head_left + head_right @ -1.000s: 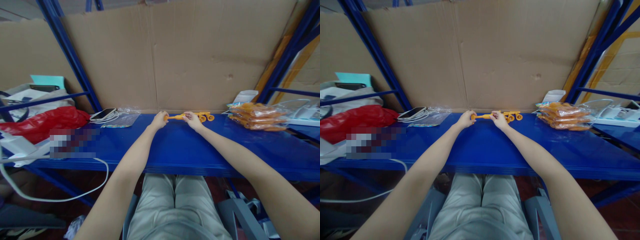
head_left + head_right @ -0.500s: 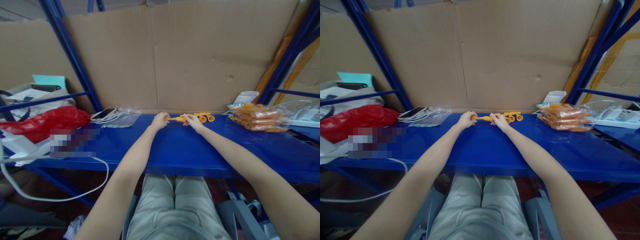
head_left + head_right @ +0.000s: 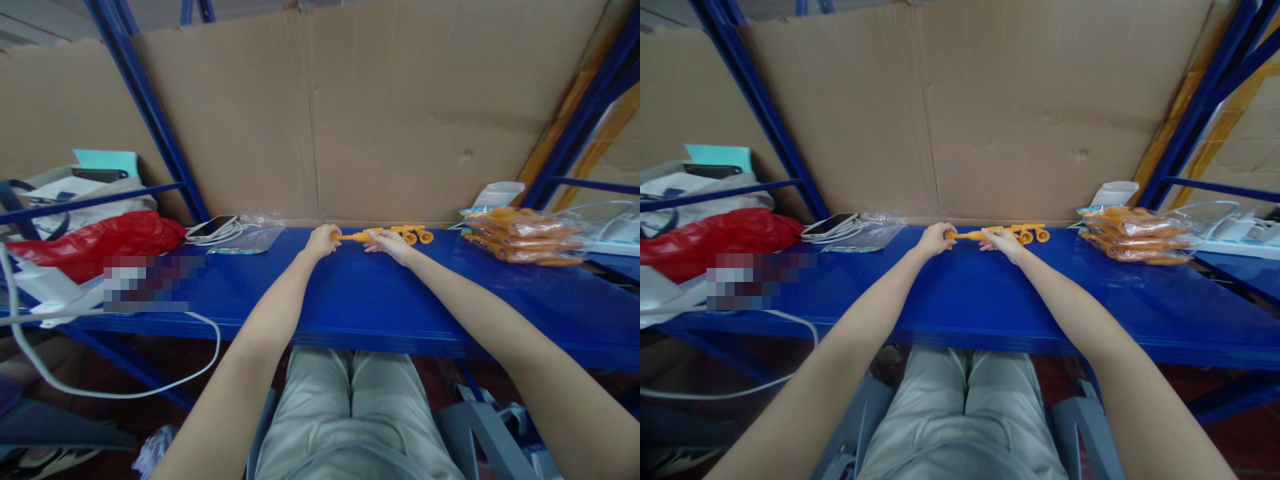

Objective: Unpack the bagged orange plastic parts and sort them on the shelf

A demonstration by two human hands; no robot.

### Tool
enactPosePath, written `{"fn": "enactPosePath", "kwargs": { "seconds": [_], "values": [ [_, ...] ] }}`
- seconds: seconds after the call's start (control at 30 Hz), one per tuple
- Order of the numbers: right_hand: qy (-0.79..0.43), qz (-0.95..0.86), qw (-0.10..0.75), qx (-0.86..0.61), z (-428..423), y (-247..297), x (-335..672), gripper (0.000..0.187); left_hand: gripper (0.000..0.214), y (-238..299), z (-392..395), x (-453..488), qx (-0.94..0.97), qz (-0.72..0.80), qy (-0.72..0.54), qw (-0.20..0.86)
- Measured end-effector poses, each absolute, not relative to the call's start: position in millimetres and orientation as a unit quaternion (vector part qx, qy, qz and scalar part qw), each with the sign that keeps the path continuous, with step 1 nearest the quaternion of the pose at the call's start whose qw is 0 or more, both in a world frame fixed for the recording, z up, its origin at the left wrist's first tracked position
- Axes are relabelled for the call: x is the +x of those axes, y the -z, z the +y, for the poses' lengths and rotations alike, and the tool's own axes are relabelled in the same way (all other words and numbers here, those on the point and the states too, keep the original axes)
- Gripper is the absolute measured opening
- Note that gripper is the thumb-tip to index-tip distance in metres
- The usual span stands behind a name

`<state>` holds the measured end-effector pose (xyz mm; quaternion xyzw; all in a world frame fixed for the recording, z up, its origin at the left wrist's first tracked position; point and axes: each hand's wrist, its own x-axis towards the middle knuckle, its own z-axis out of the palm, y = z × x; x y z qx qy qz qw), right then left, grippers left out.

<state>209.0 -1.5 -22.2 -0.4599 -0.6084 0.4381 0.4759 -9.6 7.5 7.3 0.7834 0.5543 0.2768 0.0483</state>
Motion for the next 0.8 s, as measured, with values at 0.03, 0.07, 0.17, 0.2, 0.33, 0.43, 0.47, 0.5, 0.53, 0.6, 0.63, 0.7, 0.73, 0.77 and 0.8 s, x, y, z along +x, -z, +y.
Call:
{"fn": "enactPosePath", "kwargs": {
  "seconds": [0.03,0.07,0.17,0.2,0.33,0.43,0.47,0.5,0.53,0.6,0.63,0.7,0.73,0.77,0.8],
  "values": [
    [-0.434,-0.604,0.48,-0.466,-2.0,21.8,207.9,0.031,0.027,-7.6,7.2,-9.6,0.784,0.555,-0.275,0.044],
    [-0.43,-0.598,0.484,-0.472,-2.4,21.5,206.8,0.033,0.027,-7.9,6.8,-9.7,0.785,0.555,-0.273,0.041],
    [-0.424,-0.592,0.491,-0.479,-3.2,21.0,204.9,0.035,0.027,-8.5,5.8,-9.9,0.787,0.553,-0.271,0.04],
    [-0.425,-0.595,0.489,-0.475,-3.4,21.0,205.1,0.034,0.027,-8.6,5.6,-10.0,0.786,0.552,-0.275,0.043],
    [-0.452,-0.603,0.482,-0.447,-4.2,21.2,208.4,0.021,0.026,-7.8,5.6,-10.3,0.778,0.554,-0.29,0.055],
    [-0.464,-0.6,0.477,-0.444,-4.5,21.0,210.3,0.02,0.026,-7.2,5.6,-10.2,0.777,0.555,-0.292,0.055],
    [-0.465,-0.603,0.474,-0.442,-4.5,20.9,210.4,0.018,0.026,-7.2,5.6,-10.2,0.777,0.555,-0.292,0.053],
    [-0.465,-0.607,0.472,-0.438,-4.4,20.9,210.2,0.016,0.025,-7.2,5.6,-10.2,0.779,0.553,-0.291,0.05],
    [-0.463,-0.611,0.472,-0.435,-4.3,20.9,209.8,0.014,0.025,-7.3,5.7,-10.2,0.78,0.553,-0.29,0.047],
    [-0.459,-0.614,0.474,-0.433,-4.0,21.1,208.7,0.018,0.025,-7.6,5.8,-10.3,0.783,0.551,-0.287,0.042],
    [-0.456,-0.613,0.476,-0.435,-3.9,21.3,208.1,0.022,0.025,-7.8,5.9,-10.4,0.784,0.55,-0.285,0.041],
    [-0.449,-0.608,0.481,-0.445,-3.9,21.8,206.9,0.028,0.025,-8.2,6.0,-10.5,0.786,0.548,-0.284,0.041],
    [-0.446,-0.605,0.484,-0.448,-4.0,21.9,206.3,0.03,0.025,-8.4,6.0,-10.5,0.786,0.548,-0.283,0.042],
    [-0.443,-0.604,0.487,-0.45,-4.2,21.9,205.8,0.03,0.026,-8.5,5.9,-10.4,0.786,0.548,-0.283,0.041],
    [-0.44,-0.603,0.49,-0.45,-4.6,21.7,205.4,0.03,0.026,-8.5,5.9,-10.4,0.785,0.549,-0.283,0.04]
  ]
}}
